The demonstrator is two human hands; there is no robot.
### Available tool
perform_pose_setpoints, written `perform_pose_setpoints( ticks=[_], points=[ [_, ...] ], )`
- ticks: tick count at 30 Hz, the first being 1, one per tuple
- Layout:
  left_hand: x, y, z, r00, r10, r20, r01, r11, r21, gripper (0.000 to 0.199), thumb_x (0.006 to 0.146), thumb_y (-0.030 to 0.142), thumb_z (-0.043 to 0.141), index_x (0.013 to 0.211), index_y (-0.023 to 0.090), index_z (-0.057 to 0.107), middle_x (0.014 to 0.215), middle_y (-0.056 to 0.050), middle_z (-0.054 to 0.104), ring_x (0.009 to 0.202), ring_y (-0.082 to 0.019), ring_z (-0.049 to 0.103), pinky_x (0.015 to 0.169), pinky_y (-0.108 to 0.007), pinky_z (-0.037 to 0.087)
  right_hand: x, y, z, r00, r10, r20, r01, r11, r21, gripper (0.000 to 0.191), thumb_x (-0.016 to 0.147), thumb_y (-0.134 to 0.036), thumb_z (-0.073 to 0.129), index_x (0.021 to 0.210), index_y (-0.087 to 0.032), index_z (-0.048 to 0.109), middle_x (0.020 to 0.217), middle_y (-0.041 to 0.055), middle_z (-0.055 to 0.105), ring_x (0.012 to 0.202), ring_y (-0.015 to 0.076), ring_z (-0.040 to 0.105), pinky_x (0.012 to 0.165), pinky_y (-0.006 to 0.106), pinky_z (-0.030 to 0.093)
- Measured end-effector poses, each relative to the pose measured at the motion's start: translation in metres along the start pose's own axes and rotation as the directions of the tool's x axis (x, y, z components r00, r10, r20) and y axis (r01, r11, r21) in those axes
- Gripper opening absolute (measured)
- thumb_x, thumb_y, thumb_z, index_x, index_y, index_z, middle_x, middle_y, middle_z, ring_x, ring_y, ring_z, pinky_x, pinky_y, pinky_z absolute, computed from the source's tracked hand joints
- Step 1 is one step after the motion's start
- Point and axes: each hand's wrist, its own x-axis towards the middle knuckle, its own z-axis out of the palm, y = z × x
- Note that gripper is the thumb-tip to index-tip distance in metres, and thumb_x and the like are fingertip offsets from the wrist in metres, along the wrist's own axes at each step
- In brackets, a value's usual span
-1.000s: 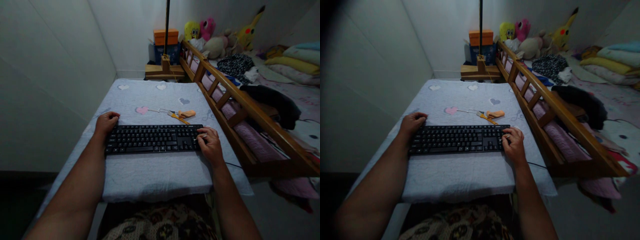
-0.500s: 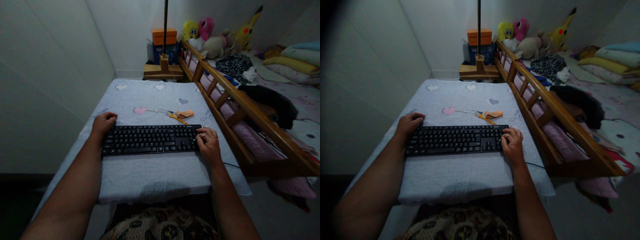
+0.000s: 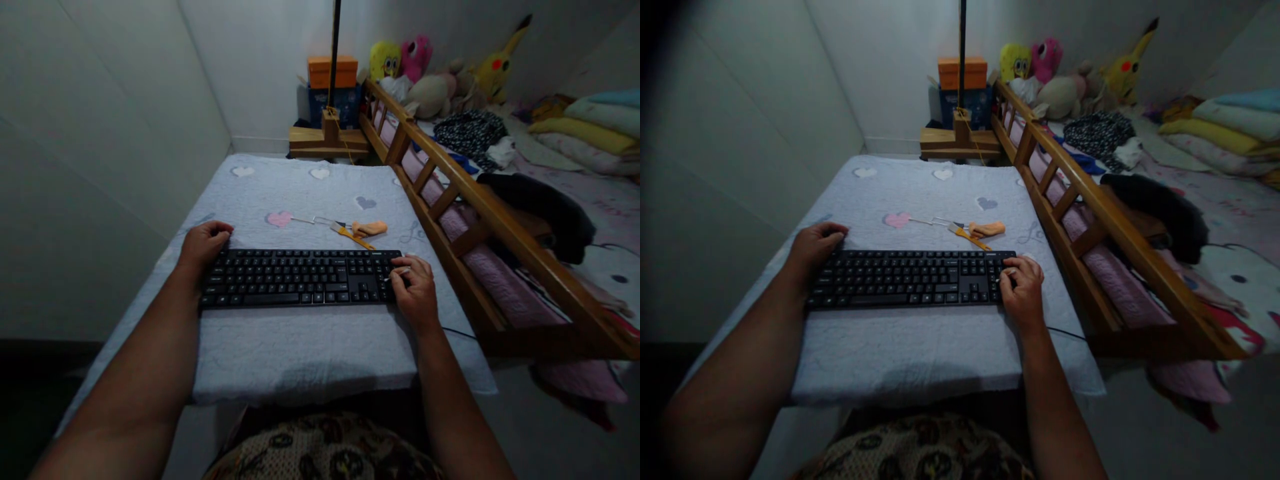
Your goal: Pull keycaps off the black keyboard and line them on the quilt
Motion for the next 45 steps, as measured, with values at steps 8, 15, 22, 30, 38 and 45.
perform_pose_setpoints(
  ticks=[8, 15, 22, 30, 38, 45],
  points=[
    [-0.0015, -0.0019, 0.0002, 1.000, 0.015, 0.004, -0.015, 1.000, -0.019, 0.045, 0.068, 0.039, 0.056, 0.100, 0.013, 0.074, 0.091, -0.005, 0.071, 0.082, -0.022, 0.059, 0.088, -0.038, 0.050, 0.0000, 0.0025, 0.0008, 0.999, 0.004, -0.049, -0.005, 1.000, -0.023, 0.014, 0.089, -0.021, 0.057, 0.080, -0.025, 0.065, 0.102, 0.0070, 0.071, 0.116, 0.0289, 0.056, 0.106, 0.055, 0.041],
    [-0.0011, -0.0003, 0.0006, 1.000, -0.004, 0.003, 0.004, 1.000, -0.026, 0.046, 0.066, 0.038, 0.056, 0.102, 0.013, 0.074, 0.089, -0.005, 0.070, 0.078, -0.021, 0.057, 0.086, -0.038, 0.049, 0.0006, 0.0049, 0.0017, 0.996, 0.011, -0.084, -0.016, 0.998, -0.060, 0.013, 0.089, -0.021, 0.058, 0.079, -0.024, 0.066, 0.102, 0.0075, 0.070, 0.112, 0.0286, 0.058, 0.104, 0.054, 0.042],
    [-0.0019, 0.0017, 0.0008, 1.000, 0.010, 0.007, -0.009, 1.000, -0.029, 0.047, 0.067, 0.037, 0.056, 0.103, 0.013, 0.074, 0.092, -0.006, 0.071, 0.081, -0.021, 0.058, 0.087, -0.038, 0.049, 0.0002, 0.0032, 0.0012, 0.999, 0.011, -0.052, -0.013, 0.999, -0.042, 0.014, 0.089, -0.021, 0.059, 0.080, -0.024, 0.068, 0.103, 0.0077, 0.071, 0.116, 0.0292, 0.056, 0.105, 0.055, 0.042],
    [0.0020, -0.0051, 0.0024, 1.000, 0.014, -0.003, -0.014, 1.000, -0.011, 0.048, 0.067, 0.039, 0.056, 0.103, 0.013, 0.074, 0.092, -0.006, 0.071, 0.082, -0.021, 0.060, 0.089, -0.039, 0.051, -0.0001, 0.0037, 0.0026, 1.000, -0.005, -0.030, 0.004, 0.999, -0.033, 0.013, 0.089, -0.022, 0.059, 0.081, -0.024, 0.069, 0.103, 0.0074, 0.071, 0.118, 0.0297, 0.055, 0.107, 0.056, 0.040],
    [0.0025, -0.0031, 0.0006, 1.000, 0.016, -0.007, -0.016, 1.000, 0.004, 0.045, 0.066, 0.038, 0.056, 0.100, 0.014, 0.074, 0.088, -0.004, 0.071, 0.079, -0.020, 0.058, 0.087, -0.037, 0.051, -0.0012, 0.0009, -0.0005, 1.000, -0.013, -0.009, 0.013, 1.000, -0.013, 0.014, 0.087, -0.019, 0.058, 0.077, -0.024, 0.066, 0.105, 0.0072, 0.071, 0.122, 0.0303, 0.054, 0.109, 0.056, 0.039],
    [0.0008, -0.0002, 0.0008, 1.000, -0.016, -0.004, 0.016, 1.000, 0.004, 0.046, 0.066, 0.039, 0.056, 0.101, 0.015, 0.074, 0.089, -0.004, 0.070, 0.074, -0.019, 0.056, 0.085, -0.037, 0.050, -0.0008, 0.0006, -0.0007, 1.000, -0.021, -0.004, 0.021, 1.000, -0.016, 0.015, 0.087, -0.018, 0.057, 0.075, -0.024, 0.065, 0.104, 0.0077, 0.071, 0.121, 0.0305, 0.055, 0.108, 0.057, 0.040]
  ],
)
